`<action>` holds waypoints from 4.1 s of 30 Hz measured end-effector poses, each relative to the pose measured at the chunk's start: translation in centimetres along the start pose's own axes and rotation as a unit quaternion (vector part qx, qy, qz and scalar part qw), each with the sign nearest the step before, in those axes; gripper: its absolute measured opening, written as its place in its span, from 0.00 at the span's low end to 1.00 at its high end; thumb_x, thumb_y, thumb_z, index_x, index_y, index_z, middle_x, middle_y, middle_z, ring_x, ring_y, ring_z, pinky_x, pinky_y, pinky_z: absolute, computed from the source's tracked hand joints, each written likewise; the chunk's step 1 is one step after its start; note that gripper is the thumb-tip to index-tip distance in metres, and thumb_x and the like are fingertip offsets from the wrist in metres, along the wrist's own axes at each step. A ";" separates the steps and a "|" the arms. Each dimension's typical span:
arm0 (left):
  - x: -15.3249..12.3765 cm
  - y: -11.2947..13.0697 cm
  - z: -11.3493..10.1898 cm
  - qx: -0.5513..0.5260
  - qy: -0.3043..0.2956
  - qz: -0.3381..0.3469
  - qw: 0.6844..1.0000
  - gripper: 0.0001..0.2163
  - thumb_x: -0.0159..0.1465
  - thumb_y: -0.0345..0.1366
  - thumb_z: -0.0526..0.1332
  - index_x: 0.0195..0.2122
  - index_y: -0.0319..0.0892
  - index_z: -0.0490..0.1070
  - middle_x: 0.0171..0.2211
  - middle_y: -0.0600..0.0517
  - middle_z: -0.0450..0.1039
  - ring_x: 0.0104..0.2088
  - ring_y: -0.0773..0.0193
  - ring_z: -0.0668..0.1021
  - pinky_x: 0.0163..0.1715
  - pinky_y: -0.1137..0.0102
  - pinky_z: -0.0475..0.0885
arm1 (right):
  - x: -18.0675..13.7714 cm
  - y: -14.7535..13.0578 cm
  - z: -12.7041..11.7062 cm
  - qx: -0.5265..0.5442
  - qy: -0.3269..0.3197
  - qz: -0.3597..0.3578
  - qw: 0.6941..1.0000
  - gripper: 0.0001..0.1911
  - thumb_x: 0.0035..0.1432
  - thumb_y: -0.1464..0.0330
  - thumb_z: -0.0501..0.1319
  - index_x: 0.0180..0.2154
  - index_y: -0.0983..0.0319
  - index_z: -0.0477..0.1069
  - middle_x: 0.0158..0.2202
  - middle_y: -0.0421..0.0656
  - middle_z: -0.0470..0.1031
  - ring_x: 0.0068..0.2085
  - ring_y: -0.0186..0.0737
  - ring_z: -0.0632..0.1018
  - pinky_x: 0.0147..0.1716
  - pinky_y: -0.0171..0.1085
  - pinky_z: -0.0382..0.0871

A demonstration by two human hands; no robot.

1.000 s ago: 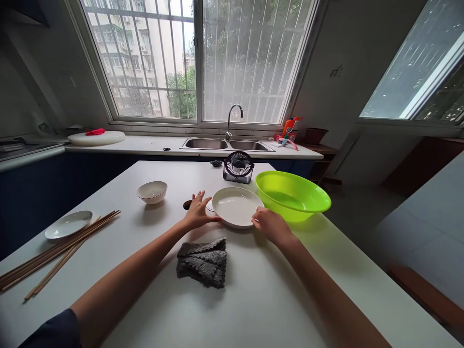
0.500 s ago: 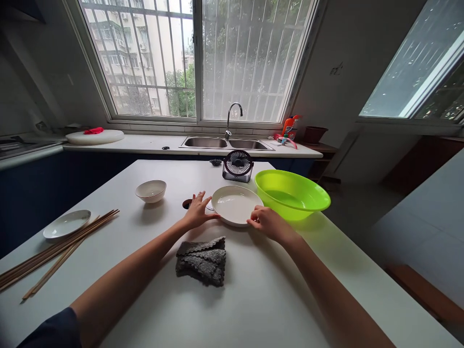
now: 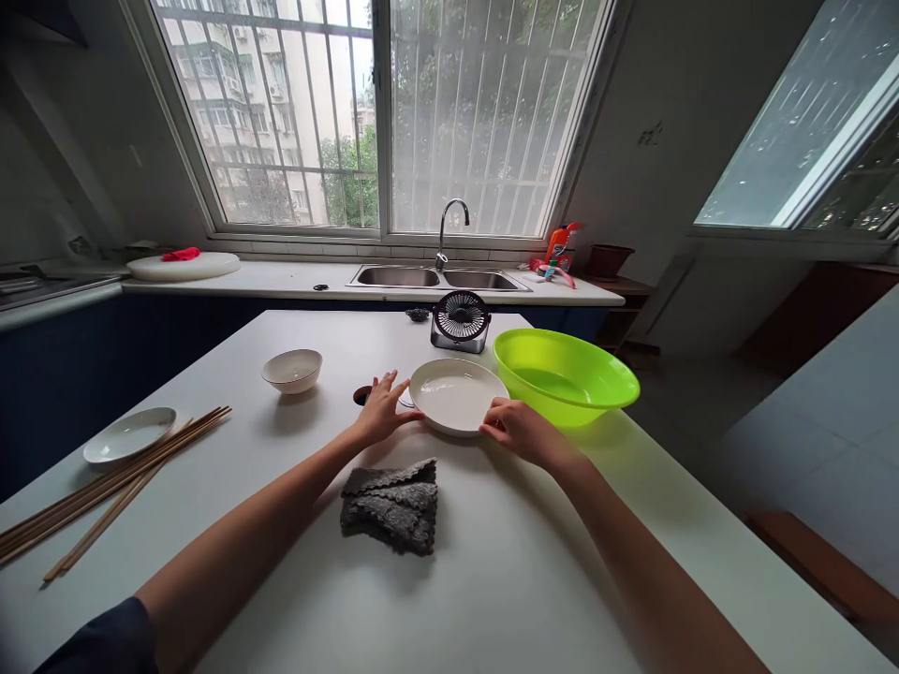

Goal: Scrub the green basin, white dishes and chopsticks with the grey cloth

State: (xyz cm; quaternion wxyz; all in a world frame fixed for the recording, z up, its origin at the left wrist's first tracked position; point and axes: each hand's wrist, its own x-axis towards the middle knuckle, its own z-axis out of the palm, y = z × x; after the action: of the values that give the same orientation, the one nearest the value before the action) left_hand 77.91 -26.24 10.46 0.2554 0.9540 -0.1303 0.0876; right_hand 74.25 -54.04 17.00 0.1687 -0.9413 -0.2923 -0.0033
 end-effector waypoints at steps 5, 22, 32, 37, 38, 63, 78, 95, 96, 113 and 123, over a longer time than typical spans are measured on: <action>-0.2 0.2 -0.3 -0.007 0.003 -0.004 1.000 0.39 0.58 0.57 0.66 0.65 0.39 0.62 0.71 0.33 0.49 0.72 0.42 0.51 0.70 0.47 0.43 | 0.0 -0.5 -0.1 0.001 -0.002 0.008 1.000 0.16 0.64 0.64 0.55 0.30 0.62 0.77 0.35 0.45 0.76 0.31 0.37 0.76 0.32 0.35 0.67; -6.4 1.3 -14.9 -0.121 0.132 0.085 0.980 0.10 0.67 0.40 0.60 0.43 0.47 0.81 0.41 0.53 0.83 0.40 0.58 0.84 0.44 0.63 0.79 | -0.2 -3.5 -1.2 -0.060 0.041 -0.031 0.997 0.16 0.65 0.63 0.53 0.31 0.60 0.76 0.36 0.44 0.78 0.28 0.37 0.75 0.31 0.35 0.66; -13.3 -6.3 -22.8 -0.034 0.193 0.004 0.981 0.18 0.64 0.54 0.59 0.39 0.48 0.82 0.38 0.52 0.84 0.36 0.57 0.83 0.38 0.65 0.79 | 1.9 -10.0 0.6 -0.058 0.042 -0.121 0.990 0.18 0.69 0.63 0.51 0.31 0.60 0.75 0.35 0.44 0.77 0.23 0.31 0.70 0.26 0.33 0.63; -15.6 -12.5 -25.9 0.056 0.147 -0.108 0.982 0.16 0.62 0.51 0.60 0.39 0.47 0.82 0.40 0.52 0.84 0.38 0.58 0.83 0.43 0.69 0.75 | 4.3 -13.8 1.9 -0.034 0.044 -0.185 0.981 0.15 0.68 0.66 0.55 0.33 0.61 0.77 0.35 0.44 0.78 0.25 0.32 0.73 0.27 0.33 0.63; -15.9 -13.7 -26.4 0.072 0.131 -0.129 0.980 0.16 0.61 0.50 0.60 0.39 0.48 0.82 0.40 0.52 0.84 0.40 0.58 0.83 0.43 0.70 0.74 | 4.9 -14.6 2.2 -0.031 0.043 -0.194 0.979 0.13 0.67 0.67 0.56 0.33 0.61 0.78 0.35 0.44 0.78 0.25 0.32 0.73 0.27 0.33 0.63; -18.3 -20.1 -27.8 0.103 -0.218 -0.420 0.875 0.10 0.41 0.38 0.69 0.23 0.40 0.74 0.24 0.47 0.77 0.30 0.55 0.80 0.23 0.72 0.68 | 18.9 -34.6 15.4 -0.029 -0.088 -0.347 0.933 0.20 0.67 0.73 0.57 0.59 0.66 0.66 0.65 0.52 0.66 0.61 0.48 0.72 0.56 0.44 0.72; -17.0 -18.5 -24.3 0.127 -0.230 -0.384 0.885 0.14 0.40 0.35 0.73 0.24 0.41 0.70 0.19 0.52 0.72 0.22 0.58 0.77 0.20 0.71 0.69 | 19.2 -32.1 14.9 -0.059 -0.078 -0.299 0.949 0.13 0.65 0.74 0.56 0.50 0.64 0.70 0.51 0.51 0.76 0.46 0.45 0.80 0.39 0.38 0.76; -15.4 -17.6 -21.1 0.060 -0.104 -0.372 0.920 0.25 0.53 0.39 0.69 0.52 0.35 0.70 0.38 0.43 0.79 0.28 0.58 0.81 0.19 0.73 0.72 | 21.8 -27.9 12.3 -0.124 -0.052 -0.023 0.991 0.17 0.67 0.61 0.62 0.52 0.64 0.70 0.50 0.47 0.74 0.45 0.42 0.78 0.44 0.45 0.77; -15.3 -17.5 -21.0 0.064 -0.097 -0.372 0.921 0.27 0.54 0.39 0.69 0.53 0.35 0.69 0.39 0.43 0.79 0.27 0.58 0.81 0.19 0.73 0.71 | 21.7 -27.9 12.2 -0.124 -0.053 -0.027 0.990 0.16 0.67 0.61 0.61 0.51 0.64 0.71 0.48 0.46 0.75 0.44 0.41 0.79 0.43 0.44 0.77; -16.1 -19.0 -26.1 0.151 0.015 -0.387 0.910 0.15 0.65 0.43 0.57 0.46 0.43 0.79 0.34 0.47 0.81 0.26 0.61 0.79 0.25 0.71 0.65 | 19.3 -33.0 10.3 -0.069 -0.009 -0.164 0.984 0.15 0.65 0.76 0.52 0.40 0.66 0.78 0.40 0.52 0.80 0.36 0.44 0.80 0.29 0.35 0.65; -18.4 -23.5 -27.5 0.180 0.018 -0.455 0.872 0.10 0.62 0.39 0.60 0.38 0.40 0.78 0.34 0.43 0.79 0.27 0.57 0.78 0.26 0.69 0.63 | 20.6 -38.2 15.1 -0.012 -0.033 -0.237 0.971 0.14 0.64 0.76 0.54 0.44 0.64 0.77 0.47 0.48 0.79 0.41 0.41 0.81 0.36 0.35 0.73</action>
State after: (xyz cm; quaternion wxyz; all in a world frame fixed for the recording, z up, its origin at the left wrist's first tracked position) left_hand 64.50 11.16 18.75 0.0935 0.9356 0.3404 0.0008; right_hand 68.87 -8.36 17.01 0.1423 -0.8468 -0.5123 -0.0160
